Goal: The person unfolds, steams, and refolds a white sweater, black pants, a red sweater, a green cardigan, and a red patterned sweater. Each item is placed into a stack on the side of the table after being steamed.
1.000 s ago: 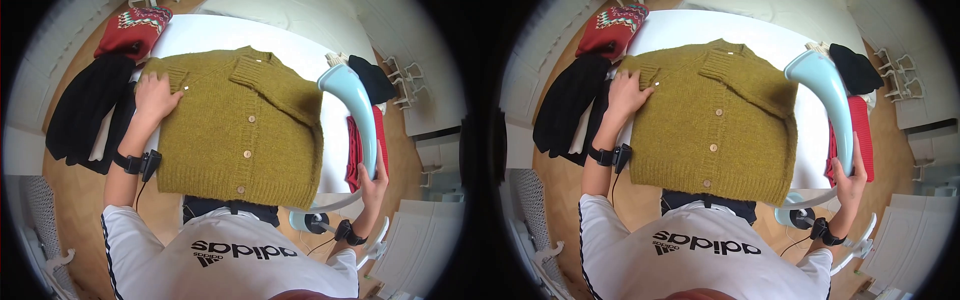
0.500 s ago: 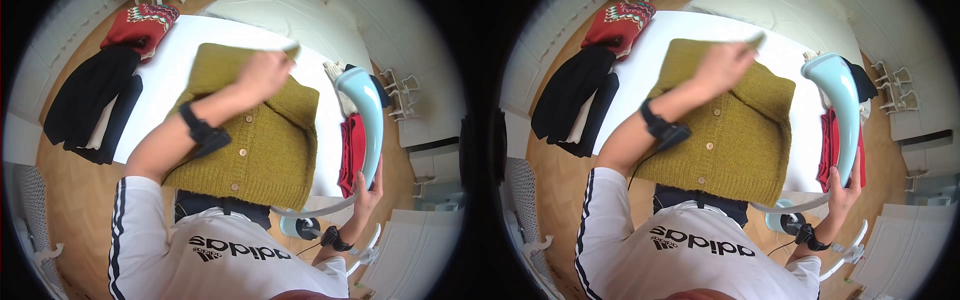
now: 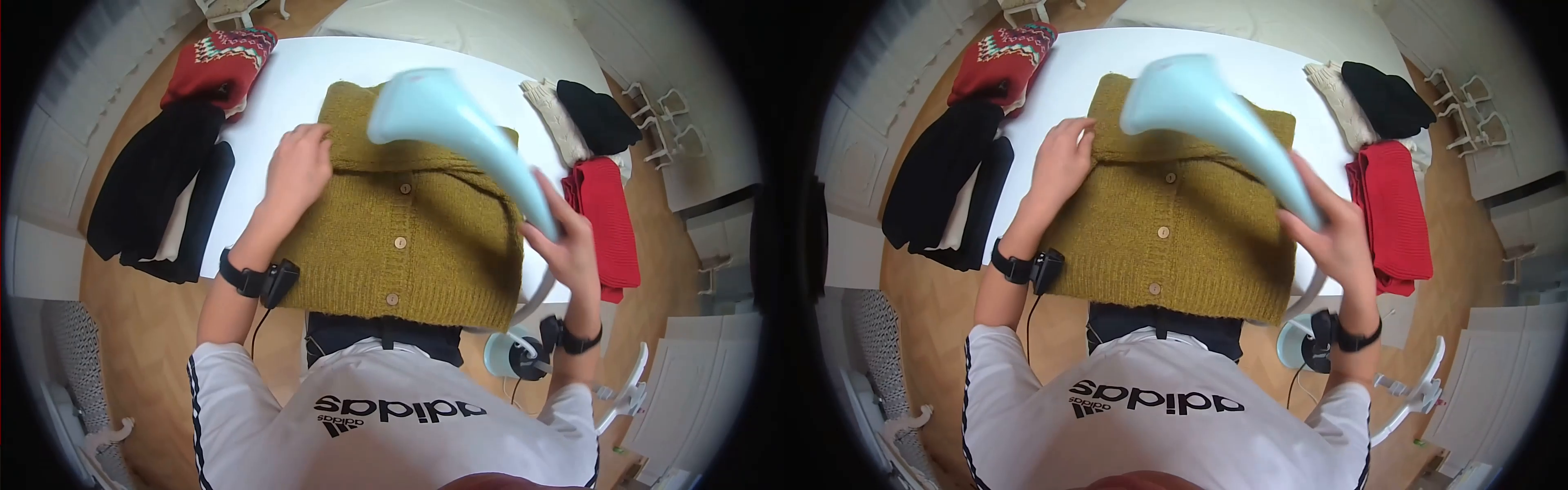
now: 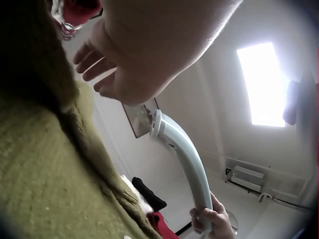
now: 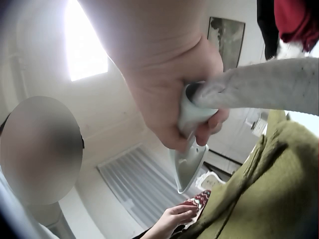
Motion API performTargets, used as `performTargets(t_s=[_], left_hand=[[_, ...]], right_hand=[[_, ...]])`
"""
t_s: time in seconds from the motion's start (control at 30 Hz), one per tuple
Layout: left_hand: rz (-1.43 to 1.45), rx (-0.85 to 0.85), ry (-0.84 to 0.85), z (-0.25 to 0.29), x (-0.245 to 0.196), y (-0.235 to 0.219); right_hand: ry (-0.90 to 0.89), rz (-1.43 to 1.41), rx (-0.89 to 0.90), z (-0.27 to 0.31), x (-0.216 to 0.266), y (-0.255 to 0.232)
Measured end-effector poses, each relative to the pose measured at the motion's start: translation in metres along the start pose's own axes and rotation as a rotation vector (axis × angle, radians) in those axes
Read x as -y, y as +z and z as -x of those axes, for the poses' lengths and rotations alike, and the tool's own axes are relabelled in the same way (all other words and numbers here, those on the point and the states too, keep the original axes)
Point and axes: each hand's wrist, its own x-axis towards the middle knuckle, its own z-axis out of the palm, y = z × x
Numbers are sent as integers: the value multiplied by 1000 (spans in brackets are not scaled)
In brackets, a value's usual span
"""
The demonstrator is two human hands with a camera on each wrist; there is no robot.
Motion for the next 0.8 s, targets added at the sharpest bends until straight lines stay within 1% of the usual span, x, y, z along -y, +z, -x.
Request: performTargets(t_s=[0.03, 0.07, 0.1, 0.13, 0.17, 0.2, 0.23, 0.27, 0.33, 0.37, 0.4, 0.43, 0.47, 0.5, 0.53, 0.57, 0.63, 0.67, 0.73, 0.8], left_hand=[[-2, -1, 6, 7, 11, 1], [-13, 51, -22, 17, 19, 2], [-24, 102, -51, 27, 25, 3], [-24, 92, -55, 35, 24, -2], [-36, 154, -90, 45, 22, -7], [-42, 216, -131, 55, 20, -11], [-25, 281, -177, 62, 20, -18], [-11, 275, -192, 71, 19, -25], [19, 318, -195, 87, 20, -37], [23, 321, -188, 95, 25, -37], [75, 288, -197, 103, 30, -36], [128, 264, -202, 106, 34, -33], [129, 288, -186, 105, 36, -30], [167, 230, -187, 107, 37, -28], [204, 165, -193, 108, 37, -25], [201, 177, -191, 107, 38, -23], [693, 61, -362, 109, 41, -20], [682, 57, -382, 112, 45, -20], [631, 72, -287, 115, 54, -21], [638, 23, -318, 116, 50, -23]], right_hand=[[0, -14, 79, -15, 6, 10], [-3, -26, 161, -25, 10, 15], [-11, -24, 159, -26, 11, 13], [0, 23, 217, -27, 11, 9], [9, 74, 279, -28, 10, 4], [-3, 83, 293, -24, 12, -5], [106, 131, 288, -15, 14, -19], [218, 181, 279, -5, 14, -32], [252, 192, 177, 20, 9, -52], [266, 128, 122, 31, 3, -58], [279, 127, 114, 34, -2, -59], [268, 92, 64, 37, -2, -58], [263, 57, 14, 42, -3, -57], [245, 44, 30, 39, -7, -52], [265, 39, 26, 33, -6, -44], [215, 32, 28, 23, -3, -31], [121, 14, 63, 12, -1, -9], [74, 6, 90, 9, -1, -2], [32, 68, 174, 10, 4, -5], [40, 51, 227, 18, 5, -11]])
